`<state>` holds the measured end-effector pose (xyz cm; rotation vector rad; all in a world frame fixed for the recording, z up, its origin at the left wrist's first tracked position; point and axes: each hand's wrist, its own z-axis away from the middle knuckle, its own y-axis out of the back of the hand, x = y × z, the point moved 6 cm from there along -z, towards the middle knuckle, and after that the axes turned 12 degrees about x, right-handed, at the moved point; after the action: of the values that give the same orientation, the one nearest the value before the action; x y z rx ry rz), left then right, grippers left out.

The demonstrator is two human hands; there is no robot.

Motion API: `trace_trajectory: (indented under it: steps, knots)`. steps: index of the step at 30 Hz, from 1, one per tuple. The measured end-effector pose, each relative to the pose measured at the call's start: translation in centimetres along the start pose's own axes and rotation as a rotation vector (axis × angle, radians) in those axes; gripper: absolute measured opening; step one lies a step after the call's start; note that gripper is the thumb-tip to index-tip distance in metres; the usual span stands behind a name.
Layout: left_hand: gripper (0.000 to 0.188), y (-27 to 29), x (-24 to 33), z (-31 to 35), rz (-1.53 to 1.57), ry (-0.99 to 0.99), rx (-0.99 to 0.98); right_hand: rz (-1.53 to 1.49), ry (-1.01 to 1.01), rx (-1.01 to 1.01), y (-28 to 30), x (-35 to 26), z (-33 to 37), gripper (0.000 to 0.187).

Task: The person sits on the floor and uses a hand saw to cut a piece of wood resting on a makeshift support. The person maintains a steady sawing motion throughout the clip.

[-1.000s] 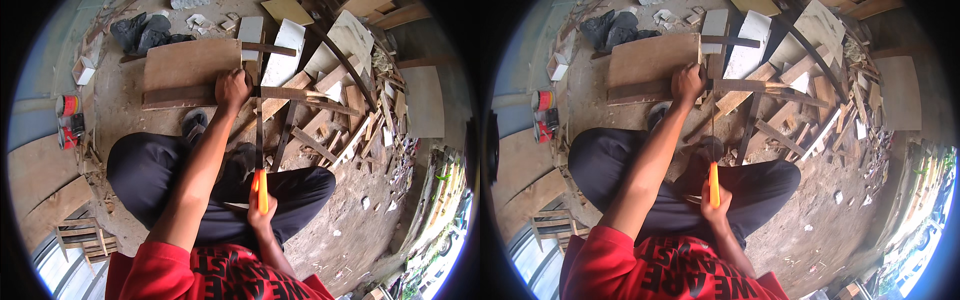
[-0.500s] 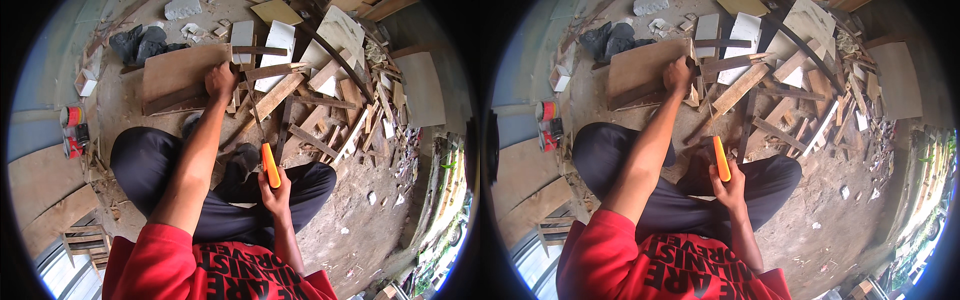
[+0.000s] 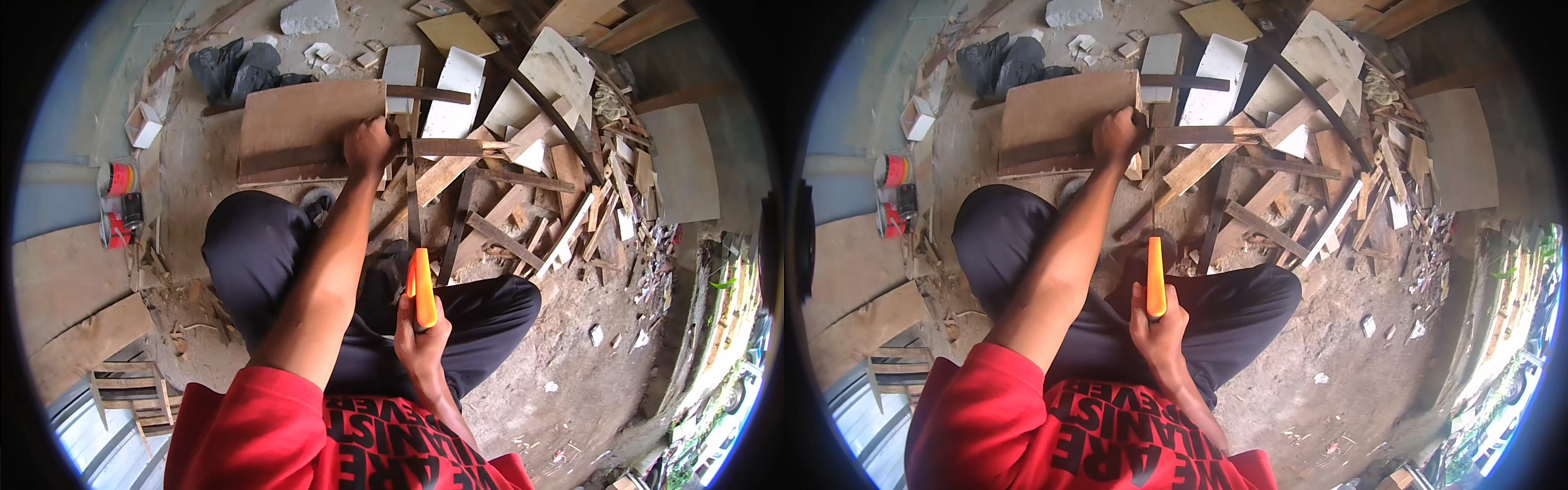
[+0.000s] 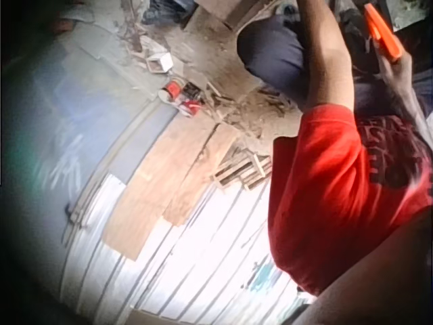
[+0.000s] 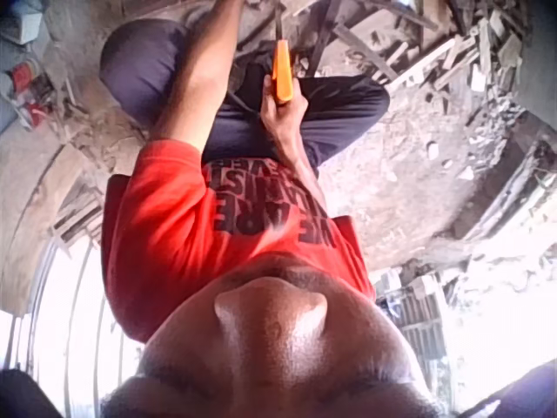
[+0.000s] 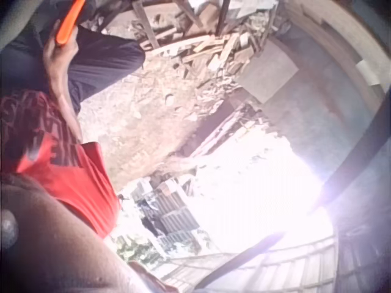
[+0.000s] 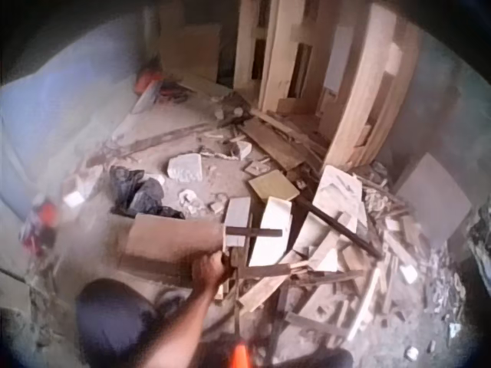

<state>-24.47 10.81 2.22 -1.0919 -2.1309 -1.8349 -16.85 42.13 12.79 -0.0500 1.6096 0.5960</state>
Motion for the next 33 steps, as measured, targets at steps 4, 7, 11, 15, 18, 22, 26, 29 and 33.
trace_trajectory:
  steps: [4, 7, 11, 15, 18, 22, 26, 29, 33]
  knots:
    - [0.035, -0.6, -0.2, 0.1, -0.001, -0.039, -0.056, 0.095, 0.077, 0.005, 1.1, -1.1, 2.0, 0.022]
    - [0.036, -0.7, -0.3, 0.0, 0.006, -0.080, -0.060, 0.136, 0.104, 0.006, 1.5, -0.5, 1.2, 0.021]
    - [0.028, -0.7, -0.2, -0.2, 0.082, -0.183, 0.106, 0.066, 0.155, 0.057, -2.9, -0.5, -5.9, 0.015]
    - [0.025, -0.6, -0.2, 0.0, 0.057, -0.128, 0.111, 0.058, 0.024, -0.009, -7.4, -0.2, -11.0, 0.018]
    - [0.025, -1.8, -0.7, 0.1, -0.002, -0.121, 0.000, 0.005, 0.012, -0.014, -6.6, 0.0, -9.8, 0.019]
    - [0.031, -1.0, -0.9, 0.1, 0.036, -0.094, 0.044, 0.013, 0.065, -0.069, -1.8, 0.5, -2.2, 0.011]
    - [0.031, -1.1, -0.5, 0.0, 0.051, -0.081, 0.028, 0.007, -0.006, -0.066, 2.1, 0.7, 1.8, 0.011]
    - [0.030, -1.0, -0.4, 0.1, 0.088, -0.108, 0.064, -0.064, -0.006, -0.011, -0.7, -1.4, -3.3, 0.007]
    - [0.024, 0.0, 0.3, -0.3, 0.107, -0.184, 0.114, -0.064, 0.064, -0.050, -7.8, 0.5, -11.4, 0.016]
